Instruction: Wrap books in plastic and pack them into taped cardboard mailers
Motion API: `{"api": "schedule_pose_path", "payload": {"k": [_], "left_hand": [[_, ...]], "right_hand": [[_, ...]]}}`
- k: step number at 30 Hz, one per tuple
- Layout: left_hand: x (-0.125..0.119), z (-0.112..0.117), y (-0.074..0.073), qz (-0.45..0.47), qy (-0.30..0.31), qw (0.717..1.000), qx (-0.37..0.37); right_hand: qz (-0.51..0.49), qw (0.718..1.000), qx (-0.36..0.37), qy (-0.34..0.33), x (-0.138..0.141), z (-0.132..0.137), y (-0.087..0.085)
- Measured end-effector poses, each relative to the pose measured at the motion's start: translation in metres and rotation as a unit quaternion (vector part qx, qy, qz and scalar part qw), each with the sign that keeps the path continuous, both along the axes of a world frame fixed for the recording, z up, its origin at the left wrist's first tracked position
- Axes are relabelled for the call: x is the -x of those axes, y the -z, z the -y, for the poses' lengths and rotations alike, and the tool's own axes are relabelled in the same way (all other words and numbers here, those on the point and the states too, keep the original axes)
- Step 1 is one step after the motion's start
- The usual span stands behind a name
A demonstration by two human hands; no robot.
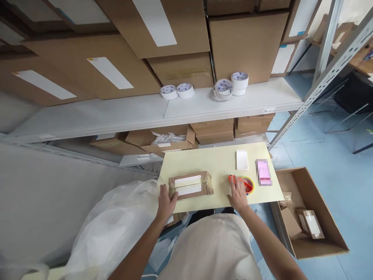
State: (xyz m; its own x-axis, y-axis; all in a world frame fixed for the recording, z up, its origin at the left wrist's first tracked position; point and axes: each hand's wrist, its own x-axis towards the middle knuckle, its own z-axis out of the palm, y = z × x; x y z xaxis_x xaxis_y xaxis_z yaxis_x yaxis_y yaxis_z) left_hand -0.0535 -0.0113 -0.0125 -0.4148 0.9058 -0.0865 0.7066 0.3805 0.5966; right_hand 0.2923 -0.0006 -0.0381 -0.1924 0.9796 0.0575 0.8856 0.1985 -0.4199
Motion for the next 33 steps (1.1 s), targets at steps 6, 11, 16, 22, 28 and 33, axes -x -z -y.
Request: {"api": "schedule_pose_path", "payload": {"k": [6, 11, 16, 22, 28, 33], "left_hand": [[0.013, -0.009, 0.014, 0.275, -0.046, 0.960, 0.023], [0.021, -0.002, 0.018, 0.370, -0.012, 0.929, -0.010], [0.040, 0.013, 0.039, 0.374, 0.099, 0.922, -0.003], [0.058, -0.010, 0.038, 0.316, 0.127, 0.940, 0.005], [0.064, -0.036, 0.034, 0.288, 0.135, 0.948, -0.008], [0.065, -0.031, 0.053, 0.285, 0.120, 0.950, -0.033]], "right_hand": [[-0.173, 0.962, 0.155, -0.143, 0.076, -0.022, -0.003], [-0.295, 0.944, 0.128, -0.071, 0.103, -0.016, 0.017], [-0.349, 0.924, 0.150, 0.036, 0.107, 0.007, 0.034], [-0.408, 0.886, 0.148, 0.162, 0.128, 0.003, 0.011], [-0.475, 0.828, 0.213, 0.207, 0.144, -0.006, -0.015], [-0.496, 0.816, 0.220, 0.202, 0.152, 0.002, -0.009]]}}
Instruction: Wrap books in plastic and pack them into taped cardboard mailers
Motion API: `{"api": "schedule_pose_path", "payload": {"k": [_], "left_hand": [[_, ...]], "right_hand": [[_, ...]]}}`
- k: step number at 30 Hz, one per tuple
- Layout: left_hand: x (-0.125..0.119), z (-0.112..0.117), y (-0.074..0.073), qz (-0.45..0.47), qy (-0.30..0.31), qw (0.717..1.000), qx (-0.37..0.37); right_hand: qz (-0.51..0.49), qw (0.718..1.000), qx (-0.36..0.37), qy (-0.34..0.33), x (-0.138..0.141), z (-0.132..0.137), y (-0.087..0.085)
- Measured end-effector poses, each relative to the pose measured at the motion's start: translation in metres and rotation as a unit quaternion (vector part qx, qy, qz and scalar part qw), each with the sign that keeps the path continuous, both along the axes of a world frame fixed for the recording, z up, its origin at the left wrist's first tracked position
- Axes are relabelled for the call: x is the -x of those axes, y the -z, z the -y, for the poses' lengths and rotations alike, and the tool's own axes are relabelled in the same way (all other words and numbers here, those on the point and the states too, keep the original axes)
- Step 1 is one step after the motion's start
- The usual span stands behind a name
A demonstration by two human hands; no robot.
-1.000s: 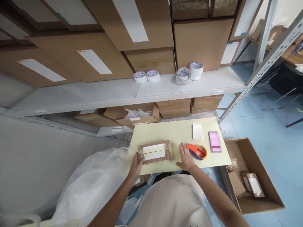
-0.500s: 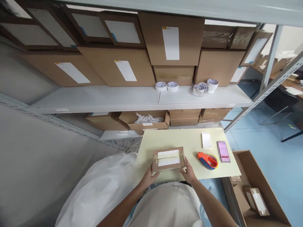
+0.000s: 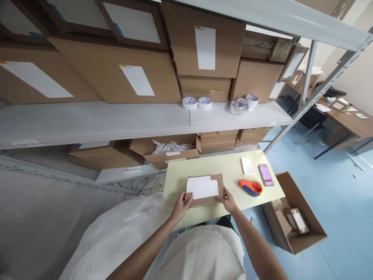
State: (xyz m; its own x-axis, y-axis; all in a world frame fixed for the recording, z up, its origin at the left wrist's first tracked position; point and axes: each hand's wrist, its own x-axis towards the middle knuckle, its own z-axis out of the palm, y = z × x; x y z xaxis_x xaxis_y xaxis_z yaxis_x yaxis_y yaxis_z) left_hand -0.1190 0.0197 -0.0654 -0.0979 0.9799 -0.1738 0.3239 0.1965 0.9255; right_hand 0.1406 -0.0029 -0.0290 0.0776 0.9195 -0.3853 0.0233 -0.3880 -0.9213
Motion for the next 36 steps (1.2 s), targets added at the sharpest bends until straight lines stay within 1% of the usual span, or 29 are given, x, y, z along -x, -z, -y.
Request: {"api": "schedule_pose_path", "payload": {"k": [3, 6, 8, 11, 13, 15, 20, 23, 26, 28, 30, 31, 33, 34, 36], "left_hand": [[-0.001, 0.005, 0.006, -0.006, -0.022, 1.000, -0.007], [-0.004, 0.014, 0.006, -0.048, -0.054, 0.997, -0.023], [-0.007, 0.021, 0.005, -0.069, -0.047, 0.995, -0.058], [-0.010, 0.031, 0.004, -0.079, -0.006, 0.992, -0.096], [-0.010, 0.034, 0.004, -0.080, 0.019, 0.993, -0.086], [-0.009, 0.034, 0.004, -0.078, 0.034, 0.994, -0.069], [-0.006, 0.028, 0.001, -0.080, 0.045, 0.994, -0.054], [-0.005, 0.029, -0.003, -0.090, 0.051, 0.993, -0.047], [-0.006, 0.031, -0.012, -0.123, 0.034, 0.989, -0.069], [-0.009, 0.030, -0.023, -0.151, 0.025, 0.984, -0.096], [-0.014, 0.026, -0.038, -0.175, 0.042, 0.977, -0.118], [-0.018, 0.022, -0.046, -0.185, 0.060, 0.973, -0.126], [-0.030, 0.012, -0.061, -0.200, 0.107, 0.964, -0.139], [-0.038, 0.006, -0.067, -0.203, 0.133, 0.959, -0.145], [-0.056, -0.008, -0.078, -0.200, 0.188, 0.950, -0.149]], "right_hand": [[-0.018, 1.000, -0.005, 0.019, 0.000, 0.001, 0.009], [-0.004, 0.998, -0.008, 0.060, 0.001, 0.009, 0.021], [0.035, 0.996, -0.014, 0.081, 0.006, 0.019, 0.029], [0.091, 0.993, -0.032, 0.075, 0.014, 0.033, 0.035], [0.112, 0.991, -0.040, 0.070, 0.019, 0.036, 0.035], [0.132, 0.988, -0.039, 0.068, 0.020, 0.033, 0.031], [0.167, 0.985, -0.015, 0.047, 0.016, 0.021, 0.020], [0.159, 0.986, -0.007, 0.039, 0.017, 0.022, 0.020], [0.159, 0.986, -0.006, 0.052, 0.017, 0.030, 0.024], [0.198, 0.978, -0.016, 0.060, 0.008, 0.038, 0.025], [0.272, 0.959, -0.047, 0.062, -0.014, 0.045, 0.021], [0.317, 0.944, -0.068, 0.060, -0.030, 0.047, 0.018], [0.411, 0.904, -0.102, 0.063, -0.066, 0.049, 0.011], [0.450, 0.884, -0.107, 0.062, -0.085, 0.049, 0.008], [0.505, 0.857, -0.096, 0.038, -0.119, 0.045, 0.006]]}}
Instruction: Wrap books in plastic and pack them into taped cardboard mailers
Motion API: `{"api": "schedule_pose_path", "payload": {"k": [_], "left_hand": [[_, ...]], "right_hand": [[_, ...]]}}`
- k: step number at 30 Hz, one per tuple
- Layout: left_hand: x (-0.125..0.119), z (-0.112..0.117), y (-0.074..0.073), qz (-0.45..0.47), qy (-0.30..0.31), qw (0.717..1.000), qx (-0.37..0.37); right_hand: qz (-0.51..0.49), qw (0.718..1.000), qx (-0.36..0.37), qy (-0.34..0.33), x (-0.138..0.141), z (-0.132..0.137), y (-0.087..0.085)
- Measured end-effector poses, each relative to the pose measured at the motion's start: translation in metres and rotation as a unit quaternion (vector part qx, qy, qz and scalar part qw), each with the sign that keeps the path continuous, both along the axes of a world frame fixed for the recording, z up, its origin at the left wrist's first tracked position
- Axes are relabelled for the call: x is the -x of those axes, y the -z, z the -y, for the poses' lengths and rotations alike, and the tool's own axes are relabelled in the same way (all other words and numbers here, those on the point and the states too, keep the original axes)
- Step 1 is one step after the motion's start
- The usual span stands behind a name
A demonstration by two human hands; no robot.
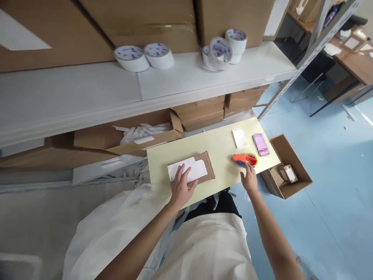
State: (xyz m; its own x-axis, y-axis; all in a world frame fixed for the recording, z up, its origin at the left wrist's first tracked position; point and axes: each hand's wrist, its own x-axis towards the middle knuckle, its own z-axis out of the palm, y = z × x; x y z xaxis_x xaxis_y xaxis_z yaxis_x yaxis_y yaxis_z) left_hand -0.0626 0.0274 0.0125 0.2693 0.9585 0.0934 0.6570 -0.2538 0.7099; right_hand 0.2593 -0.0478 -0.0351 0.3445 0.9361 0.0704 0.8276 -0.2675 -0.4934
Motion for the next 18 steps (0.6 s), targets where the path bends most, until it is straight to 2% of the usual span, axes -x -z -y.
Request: {"api": "schedule_pose_path", "payload": {"k": [3, 5, 7, 9, 12, 14, 16, 18], "left_hand": [[-0.035, -0.019, -0.009, 0.008, 0.100, 0.994, 0.051], [-0.060, -0.029, -0.012, 0.013, 0.156, 0.983, 0.098], [-0.085, -0.040, -0.012, 0.015, 0.186, 0.973, 0.137], [-0.107, -0.051, -0.012, 0.027, 0.183, 0.968, 0.170], [-0.134, -0.066, -0.012, 0.082, 0.114, 0.958, 0.249], [-0.145, -0.073, -0.016, 0.138, 0.080, 0.920, 0.357], [-0.152, -0.076, -0.023, 0.180, 0.094, 0.861, 0.467], [-0.157, -0.076, -0.032, 0.197, 0.117, 0.813, 0.535]], "right_hand": [[0.048, 0.996, 0.075, -0.026, -0.027, -0.011, 0.009], [0.054, 0.992, 0.110, -0.028, -0.030, -0.021, 0.020], [0.046, 0.991, 0.128, -0.014, -0.027, -0.028, 0.027], [0.018, 0.991, 0.134, -0.009, -0.025, -0.031, 0.027], [-0.091, 0.987, 0.121, -0.062, -0.032, -0.024, 0.008], [-0.219, 0.962, 0.118, -0.108, -0.040, -0.015, -0.010], [-0.346, 0.918, 0.131, -0.142, -0.045, -0.007, -0.026], [-0.429, 0.877, 0.140, -0.161, -0.045, -0.002, -0.033]]}}
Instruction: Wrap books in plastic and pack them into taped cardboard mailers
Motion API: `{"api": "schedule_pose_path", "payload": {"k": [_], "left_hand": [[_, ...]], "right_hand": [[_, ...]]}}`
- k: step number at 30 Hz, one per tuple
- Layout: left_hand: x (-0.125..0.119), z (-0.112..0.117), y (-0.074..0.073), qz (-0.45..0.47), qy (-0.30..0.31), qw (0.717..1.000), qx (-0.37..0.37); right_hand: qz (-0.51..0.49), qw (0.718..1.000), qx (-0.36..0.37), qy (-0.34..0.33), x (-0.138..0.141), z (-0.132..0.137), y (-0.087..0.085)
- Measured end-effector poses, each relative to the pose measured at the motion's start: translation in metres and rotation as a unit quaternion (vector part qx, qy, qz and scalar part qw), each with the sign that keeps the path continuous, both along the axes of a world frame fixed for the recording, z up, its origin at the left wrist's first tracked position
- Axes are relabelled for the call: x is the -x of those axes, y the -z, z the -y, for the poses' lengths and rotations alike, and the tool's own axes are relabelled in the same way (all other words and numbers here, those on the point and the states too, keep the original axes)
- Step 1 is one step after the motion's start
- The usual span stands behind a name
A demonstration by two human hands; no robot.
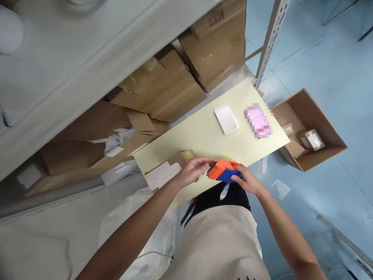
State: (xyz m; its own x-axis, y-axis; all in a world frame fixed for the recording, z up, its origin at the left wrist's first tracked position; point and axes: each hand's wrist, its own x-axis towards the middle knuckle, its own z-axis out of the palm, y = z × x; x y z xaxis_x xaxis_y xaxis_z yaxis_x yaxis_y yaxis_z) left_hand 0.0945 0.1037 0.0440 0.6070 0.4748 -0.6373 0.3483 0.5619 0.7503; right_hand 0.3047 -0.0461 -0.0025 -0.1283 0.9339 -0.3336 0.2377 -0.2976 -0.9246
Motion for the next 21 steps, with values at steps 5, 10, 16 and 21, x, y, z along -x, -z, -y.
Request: {"api": "schedule_pose_path", "payload": {"k": [5, 10, 16, 21], "left_hand": [[-0.007, 0.005, -0.003, -0.004, -0.039, 0.994, 0.098], [-0.005, 0.009, 0.007, -0.007, -0.080, 0.984, 0.158], [0.008, 0.013, 0.020, -0.016, -0.109, 0.981, 0.162], [0.031, 0.011, 0.020, 0.006, -0.081, 0.981, 0.177]], "right_hand": [[-0.120, 0.991, 0.056, 0.006, 0.010, 0.006, 0.010], [-0.167, 0.983, 0.072, 0.024, 0.017, 0.012, 0.019], [-0.155, 0.983, 0.077, 0.059, 0.041, 0.017, 0.022], [-0.154, 0.981, 0.073, 0.090, 0.065, 0.024, 0.014]]}}
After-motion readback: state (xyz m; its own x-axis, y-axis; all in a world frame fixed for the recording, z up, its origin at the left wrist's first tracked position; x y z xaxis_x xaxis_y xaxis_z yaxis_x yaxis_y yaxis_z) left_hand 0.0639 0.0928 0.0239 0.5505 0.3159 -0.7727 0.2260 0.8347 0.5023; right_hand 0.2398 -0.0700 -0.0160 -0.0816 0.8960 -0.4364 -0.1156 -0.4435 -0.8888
